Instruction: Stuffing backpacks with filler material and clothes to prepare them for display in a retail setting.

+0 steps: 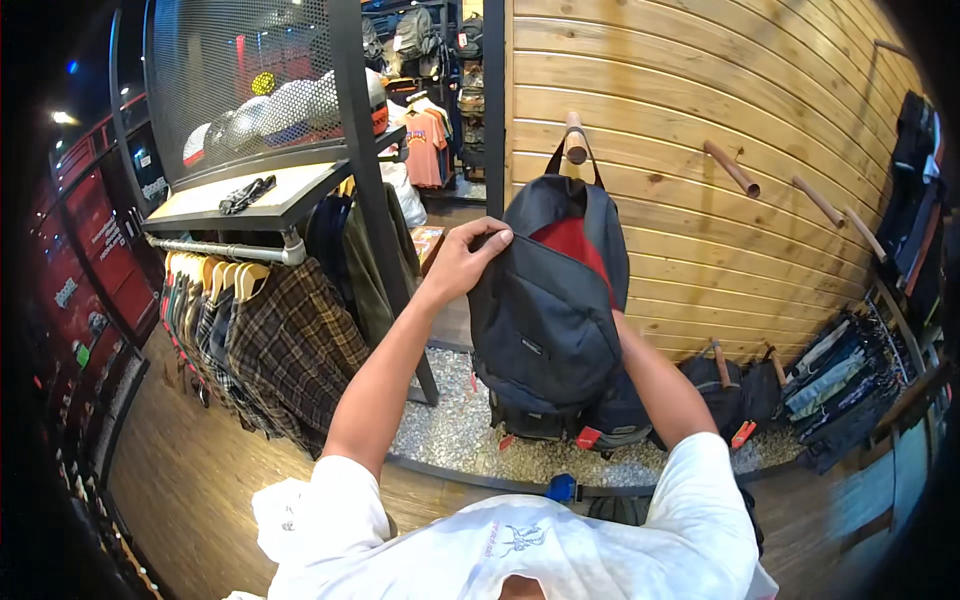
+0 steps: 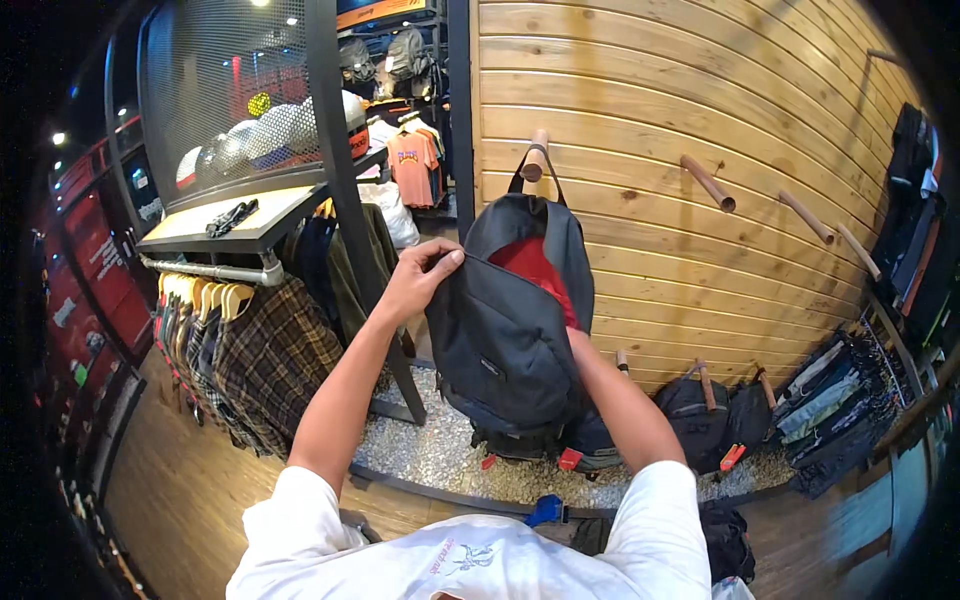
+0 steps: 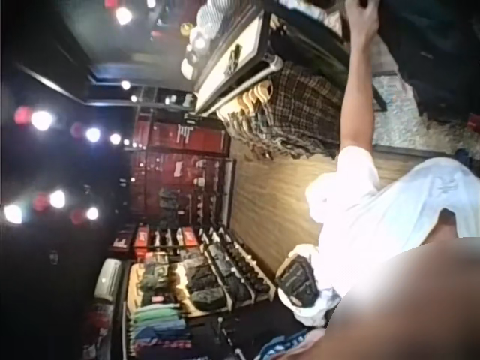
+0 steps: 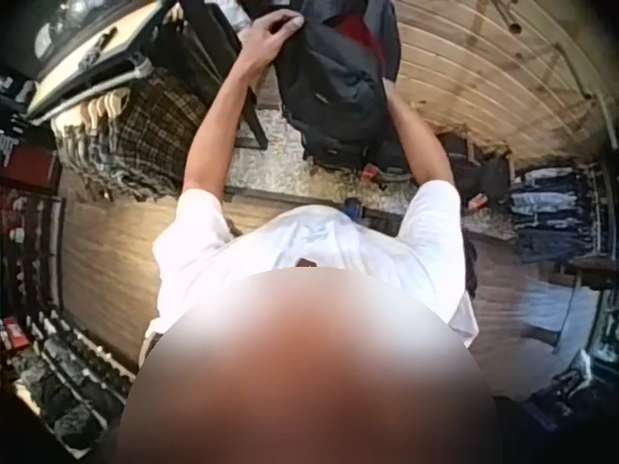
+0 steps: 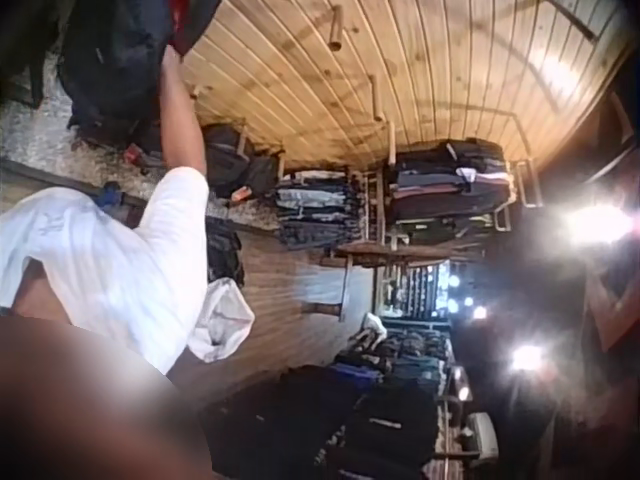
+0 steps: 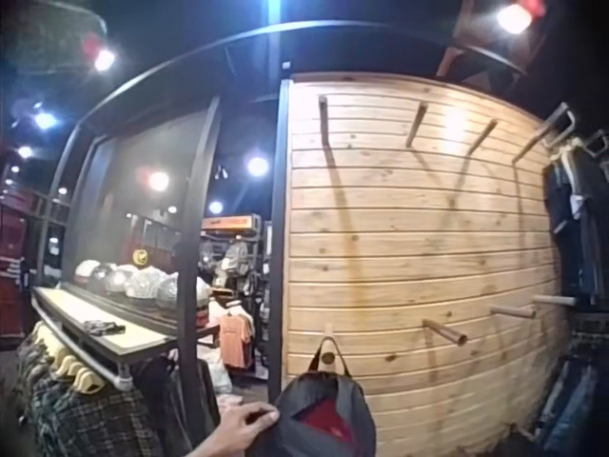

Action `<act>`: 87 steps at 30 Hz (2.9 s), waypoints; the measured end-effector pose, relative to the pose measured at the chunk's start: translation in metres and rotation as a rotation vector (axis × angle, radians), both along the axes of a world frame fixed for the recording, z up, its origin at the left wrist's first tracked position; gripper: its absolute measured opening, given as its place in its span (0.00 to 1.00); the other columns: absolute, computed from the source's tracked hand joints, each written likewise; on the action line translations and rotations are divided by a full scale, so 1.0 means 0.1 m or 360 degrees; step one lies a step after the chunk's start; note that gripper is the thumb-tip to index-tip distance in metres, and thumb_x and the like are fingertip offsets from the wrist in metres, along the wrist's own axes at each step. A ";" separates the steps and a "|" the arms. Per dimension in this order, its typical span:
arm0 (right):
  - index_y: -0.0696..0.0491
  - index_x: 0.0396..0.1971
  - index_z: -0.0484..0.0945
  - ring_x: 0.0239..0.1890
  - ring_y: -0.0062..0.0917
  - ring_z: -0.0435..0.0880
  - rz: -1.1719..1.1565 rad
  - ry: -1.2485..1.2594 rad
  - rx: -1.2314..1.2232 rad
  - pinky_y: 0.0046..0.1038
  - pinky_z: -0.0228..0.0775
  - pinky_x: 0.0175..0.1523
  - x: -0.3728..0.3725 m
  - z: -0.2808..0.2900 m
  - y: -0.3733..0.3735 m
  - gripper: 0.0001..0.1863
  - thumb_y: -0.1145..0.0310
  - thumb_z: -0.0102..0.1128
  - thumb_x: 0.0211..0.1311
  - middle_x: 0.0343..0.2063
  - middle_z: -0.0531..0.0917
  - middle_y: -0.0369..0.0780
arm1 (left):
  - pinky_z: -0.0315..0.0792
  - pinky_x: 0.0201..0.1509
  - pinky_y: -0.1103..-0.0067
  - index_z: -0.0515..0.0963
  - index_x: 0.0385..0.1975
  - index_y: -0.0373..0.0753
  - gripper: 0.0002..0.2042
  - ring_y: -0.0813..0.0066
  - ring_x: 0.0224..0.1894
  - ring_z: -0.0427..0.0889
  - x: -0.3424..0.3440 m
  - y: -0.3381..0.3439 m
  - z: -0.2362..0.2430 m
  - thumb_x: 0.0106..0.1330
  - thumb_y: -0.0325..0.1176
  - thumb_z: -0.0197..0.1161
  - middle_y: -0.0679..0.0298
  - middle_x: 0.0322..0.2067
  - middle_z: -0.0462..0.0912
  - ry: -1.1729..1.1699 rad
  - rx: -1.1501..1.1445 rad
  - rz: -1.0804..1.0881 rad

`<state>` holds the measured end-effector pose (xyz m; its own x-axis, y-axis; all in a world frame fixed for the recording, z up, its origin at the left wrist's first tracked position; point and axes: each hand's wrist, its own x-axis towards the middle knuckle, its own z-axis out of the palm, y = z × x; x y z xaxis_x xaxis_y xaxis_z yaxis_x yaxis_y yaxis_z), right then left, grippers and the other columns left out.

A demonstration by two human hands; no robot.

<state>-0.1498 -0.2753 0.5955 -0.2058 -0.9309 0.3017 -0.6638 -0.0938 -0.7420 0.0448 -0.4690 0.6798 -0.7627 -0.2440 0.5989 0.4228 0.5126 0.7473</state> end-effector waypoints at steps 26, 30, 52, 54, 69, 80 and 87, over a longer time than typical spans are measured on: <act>0.56 0.24 0.85 0.24 0.16 0.76 -0.1078 -0.0367 -0.0250 0.25 0.69 0.32 0.09 0.46 0.96 0.26 0.46 0.64 0.66 0.19 0.81 0.34 | 0.70 0.38 0.88 0.77 0.37 0.40 0.13 0.89 0.34 0.75 -0.25 -0.39 -0.56 0.77 0.43 0.54 0.74 0.30 0.77 -0.0615 0.0592 -0.0466; 0.56 0.29 0.75 0.29 0.34 0.80 -0.1451 0.0515 -0.0247 0.35 0.72 0.36 0.21 0.56 0.62 0.27 0.47 0.75 0.52 0.24 0.79 0.41 | 0.72 0.40 0.77 0.75 0.35 0.38 0.18 0.78 0.32 0.75 -0.52 -0.38 -0.53 0.63 0.45 0.73 0.67 0.28 0.76 -0.0253 0.0027 0.0036; 0.54 0.30 0.75 0.28 0.42 0.83 -0.1852 0.0492 -0.0673 0.40 0.73 0.34 0.33 0.50 0.76 0.12 0.61 0.65 0.59 0.22 0.82 0.43 | 0.78 0.38 0.76 0.76 0.40 0.32 0.09 0.73 0.32 0.82 -0.33 -0.49 -0.37 0.69 0.31 0.64 0.56 0.30 0.84 0.0081 -0.0294 0.0300; 0.55 0.29 0.76 0.26 0.38 0.84 -0.1858 0.0460 -0.0721 0.37 0.74 0.33 0.42 0.36 0.82 0.12 0.61 0.64 0.62 0.22 0.82 0.43 | 0.77 0.38 0.79 0.76 0.44 0.34 0.10 0.78 0.33 0.81 -0.29 -0.59 -0.47 0.71 0.33 0.64 0.62 0.31 0.82 0.0097 -0.0169 0.0236; 0.58 0.32 0.78 0.26 0.38 0.84 -0.2652 0.0157 -0.0255 0.34 0.75 0.35 2.36 -1.03 3.66 0.13 0.62 0.65 0.63 0.22 0.82 0.44 | 0.74 0.42 0.81 0.80 0.46 0.34 0.09 0.84 0.35 0.79 0.13 2.90 -0.86 0.71 0.30 0.63 0.66 0.31 0.84 -0.0536 -0.0194 -0.1541; 0.55 0.36 0.84 0.42 0.43 0.86 -0.3231 -0.0461 0.0357 0.40 0.77 0.50 4.20 -3.28 6.77 0.11 0.65 0.59 0.61 0.38 0.86 0.50 | 0.76 0.47 0.75 0.77 0.52 0.33 0.15 0.77 0.41 0.82 0.67 5.91 -2.53 0.73 0.37 0.61 0.61 0.39 0.85 -0.1114 -0.0718 -0.2274; 0.53 0.49 0.81 0.53 0.44 0.82 -0.2624 -0.0724 0.1035 0.45 0.72 0.59 4.40 -4.91 7.96 0.20 0.57 0.46 0.70 0.49 0.83 0.50 | 0.73 0.58 0.64 0.78 0.53 0.38 0.16 0.50 0.52 0.79 1.03 7.97 -4.26 0.67 0.33 0.62 0.49 0.48 0.81 -0.0542 -0.0828 -0.2271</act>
<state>0.2905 0.5204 0.1042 -0.8814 0.3496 -0.3177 0.4701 0.7146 -0.5179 0.1478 0.3284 0.2542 -0.2864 0.9477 0.1408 0.6215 0.0720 0.7801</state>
